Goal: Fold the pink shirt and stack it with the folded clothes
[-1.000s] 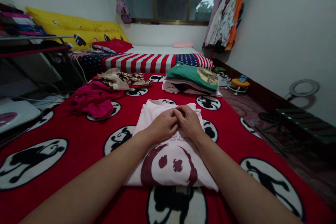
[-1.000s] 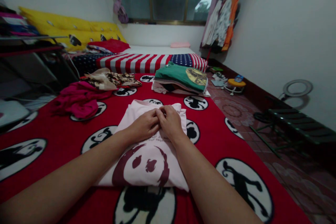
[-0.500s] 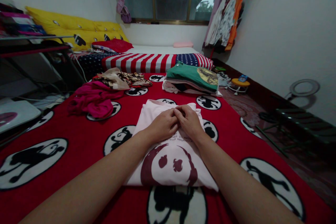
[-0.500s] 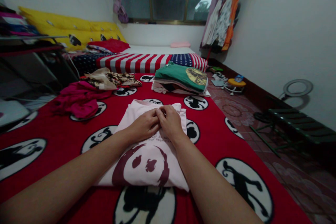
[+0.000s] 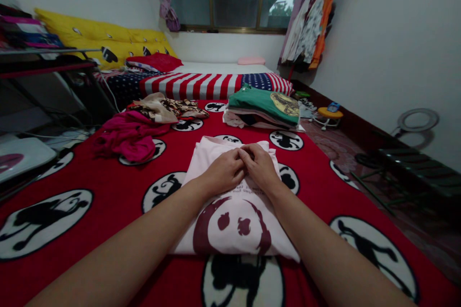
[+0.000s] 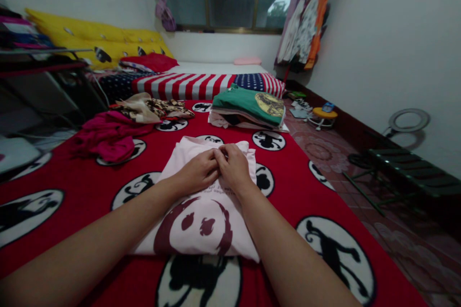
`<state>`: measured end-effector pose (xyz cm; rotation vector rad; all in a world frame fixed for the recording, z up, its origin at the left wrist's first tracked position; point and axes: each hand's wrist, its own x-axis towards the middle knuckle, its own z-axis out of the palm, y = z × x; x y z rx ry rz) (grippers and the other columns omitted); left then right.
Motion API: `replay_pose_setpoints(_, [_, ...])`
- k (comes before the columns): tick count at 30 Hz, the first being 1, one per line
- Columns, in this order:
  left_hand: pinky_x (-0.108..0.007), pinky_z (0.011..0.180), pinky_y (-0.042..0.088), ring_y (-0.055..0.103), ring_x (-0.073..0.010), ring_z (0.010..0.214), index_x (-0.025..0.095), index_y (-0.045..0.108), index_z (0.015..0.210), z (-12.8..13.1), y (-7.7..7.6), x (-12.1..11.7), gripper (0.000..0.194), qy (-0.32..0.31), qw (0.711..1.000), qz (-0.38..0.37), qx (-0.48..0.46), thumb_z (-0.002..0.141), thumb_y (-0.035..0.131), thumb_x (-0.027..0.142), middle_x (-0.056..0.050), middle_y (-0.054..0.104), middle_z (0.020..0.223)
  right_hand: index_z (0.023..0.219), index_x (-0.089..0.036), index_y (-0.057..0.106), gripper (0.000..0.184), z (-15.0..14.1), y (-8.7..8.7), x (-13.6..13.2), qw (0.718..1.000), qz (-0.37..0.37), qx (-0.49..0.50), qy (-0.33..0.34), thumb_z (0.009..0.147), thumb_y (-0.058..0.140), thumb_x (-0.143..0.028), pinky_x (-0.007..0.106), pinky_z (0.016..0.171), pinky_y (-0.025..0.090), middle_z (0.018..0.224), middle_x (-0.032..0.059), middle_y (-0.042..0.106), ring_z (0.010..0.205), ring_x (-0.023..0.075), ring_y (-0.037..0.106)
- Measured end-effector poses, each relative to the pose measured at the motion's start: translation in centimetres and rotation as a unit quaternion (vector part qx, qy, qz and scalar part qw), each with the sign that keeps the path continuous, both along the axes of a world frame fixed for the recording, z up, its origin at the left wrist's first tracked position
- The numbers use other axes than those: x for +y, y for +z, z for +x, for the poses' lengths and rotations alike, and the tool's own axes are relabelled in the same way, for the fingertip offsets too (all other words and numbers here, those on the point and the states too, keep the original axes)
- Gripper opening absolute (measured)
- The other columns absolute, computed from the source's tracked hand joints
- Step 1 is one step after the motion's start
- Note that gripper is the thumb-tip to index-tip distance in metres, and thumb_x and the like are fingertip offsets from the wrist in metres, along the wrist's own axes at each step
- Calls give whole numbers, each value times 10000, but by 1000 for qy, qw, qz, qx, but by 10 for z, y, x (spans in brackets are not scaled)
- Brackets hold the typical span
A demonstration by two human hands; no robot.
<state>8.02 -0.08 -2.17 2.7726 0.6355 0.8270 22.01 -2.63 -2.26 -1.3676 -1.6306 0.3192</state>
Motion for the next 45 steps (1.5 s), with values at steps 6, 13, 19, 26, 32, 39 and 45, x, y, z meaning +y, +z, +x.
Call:
replay_pose_setpoints(6, [-397, 908, 477, 570, -239, 996, 106, 672, 982, 0, -1, 0, 240, -2, 1000, 1, -4, 815, 500, 113, -136, 615, 1048, 897, -174, 651, 161, 1, -1, 1, 1000, 1, -2, -1, 892, 527, -276, 307, 792, 434, 906, 61, 647, 860, 186, 578])
replay_pose_setpoints(13, [-386, 898, 482, 573, -232, 984, 115, 671, 976, 0, 0, 0, 231, -3, 1000, 3, -6, 817, 503, 112, -127, 613, 1032, 896, -178, 654, 156, 1, -1, 1, 1000, -2, -4, -4, 890, 533, -277, 308, 794, 434, 904, 59, 647, 860, 186, 578])
replay_pose_setpoints(19, [-377, 887, 488, 575, -222, 958, 131, 668, 947, 0, 1, -1, 219, -3, 1000, 7, -8, 804, 505, 105, -112, 614, 1002, 892, -186, 653, 150, 1, -2, 1, 1000, 3, -2, -2, 886, 532, -275, 309, 796, 438, 905, 56, 649, 858, 185, 579])
replay_pose_setpoints(26, [-395, 908, 479, 570, -242, 997, 94, 673, 975, 0, -1, 0, 242, -1, 1000, 4, -1, 809, 498, 110, -144, 614, 1043, 897, -177, 654, 158, 1, -2, 2, 1000, 1, -3, -1, 885, 530, -276, 315, 798, 436, 908, 64, 652, 869, 192, 580])
replay_pose_setpoints(32, [-394, 912, 480, 572, -243, 996, 93, 676, 973, 0, 1, -1, 241, 1, 1000, -1, -1, 803, 505, 105, -146, 615, 1046, 896, -181, 653, 153, 0, -1, 1, 1000, -2, -2, -4, 885, 529, -269, 309, 796, 435, 908, 60, 651, 864, 187, 581])
replay_pose_setpoints(39, [-396, 907, 484, 575, -233, 991, 113, 670, 980, 0, 1, -1, 243, -4, 1000, 0, -7, 808, 497, 111, -132, 615, 1046, 902, -173, 652, 164, 1, 0, 1, 1000, -1, -6, -2, 892, 523, -274, 312, 797, 437, 912, 65, 650, 867, 189, 577])
replay_pose_setpoints(45, [-396, 903, 485, 575, -233, 991, 122, 673, 967, 0, 2, -1, 238, -2, 1000, 2, -4, 805, 500, 111, -129, 613, 1051, 883, -193, 649, 152, 0, 0, 1, 1000, 4, -4, -3, 889, 525, -281, 309, 794, 439, 898, 52, 650, 859, 184, 578])
